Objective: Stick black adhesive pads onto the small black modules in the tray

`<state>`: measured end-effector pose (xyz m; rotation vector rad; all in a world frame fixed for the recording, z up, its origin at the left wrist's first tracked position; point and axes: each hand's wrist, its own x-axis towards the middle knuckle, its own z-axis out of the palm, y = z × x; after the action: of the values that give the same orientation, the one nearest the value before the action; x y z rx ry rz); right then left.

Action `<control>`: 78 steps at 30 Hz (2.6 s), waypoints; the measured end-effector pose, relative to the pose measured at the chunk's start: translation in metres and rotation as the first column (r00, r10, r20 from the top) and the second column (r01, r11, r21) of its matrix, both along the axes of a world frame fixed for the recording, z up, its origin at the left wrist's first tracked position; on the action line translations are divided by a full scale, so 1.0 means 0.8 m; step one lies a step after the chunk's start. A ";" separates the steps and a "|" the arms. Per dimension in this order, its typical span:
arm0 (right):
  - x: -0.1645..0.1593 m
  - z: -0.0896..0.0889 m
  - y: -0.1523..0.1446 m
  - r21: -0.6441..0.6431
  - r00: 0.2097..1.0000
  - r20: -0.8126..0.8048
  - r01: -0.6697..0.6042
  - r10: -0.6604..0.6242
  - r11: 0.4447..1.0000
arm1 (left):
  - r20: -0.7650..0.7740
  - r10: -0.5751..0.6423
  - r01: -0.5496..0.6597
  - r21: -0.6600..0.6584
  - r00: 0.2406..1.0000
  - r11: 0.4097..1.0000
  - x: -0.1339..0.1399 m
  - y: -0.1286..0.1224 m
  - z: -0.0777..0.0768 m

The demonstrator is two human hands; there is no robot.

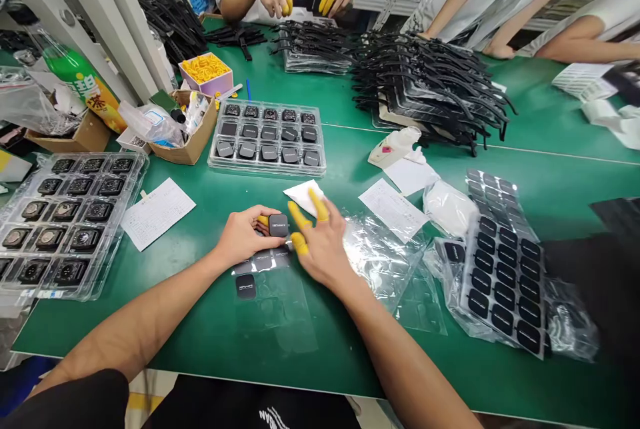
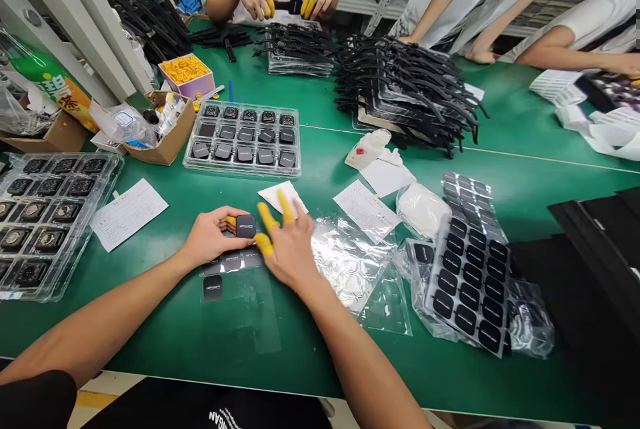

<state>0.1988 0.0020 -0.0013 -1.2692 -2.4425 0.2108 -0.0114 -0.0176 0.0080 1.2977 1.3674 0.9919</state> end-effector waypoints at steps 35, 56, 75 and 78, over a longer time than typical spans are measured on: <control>-0.015 0.004 -0.005 -0.159 0.943 -0.112 -0.329 0.314 0.931 | -0.971 -0.231 -0.014 -0.232 0.060 0.973 -0.144 0.365 0.126; 0.001 -0.003 0.008 0.119 0.724 -0.682 -0.027 0.102 0.993 | -0.731 0.156 0.058 0.259 0.665 0.964 -0.042 0.177 0.090; 0.048 0.044 0.013 -0.310 0.646 -0.760 -0.277 -0.062 0.910 | 0.375 -0.048 0.203 -0.386 0.926 0.900 -0.010 -0.017 0.037; 0.044 0.040 0.015 -0.137 0.749 -0.661 -0.164 0.033 0.977 | 0.360 -0.036 0.177 -0.368 0.932 0.913 -0.012 -0.017 0.036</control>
<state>0.2336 0.0142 0.0306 -0.9103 -1.8907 0.7949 -0.0208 -0.0313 0.0365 0.8363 1.1337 0.7710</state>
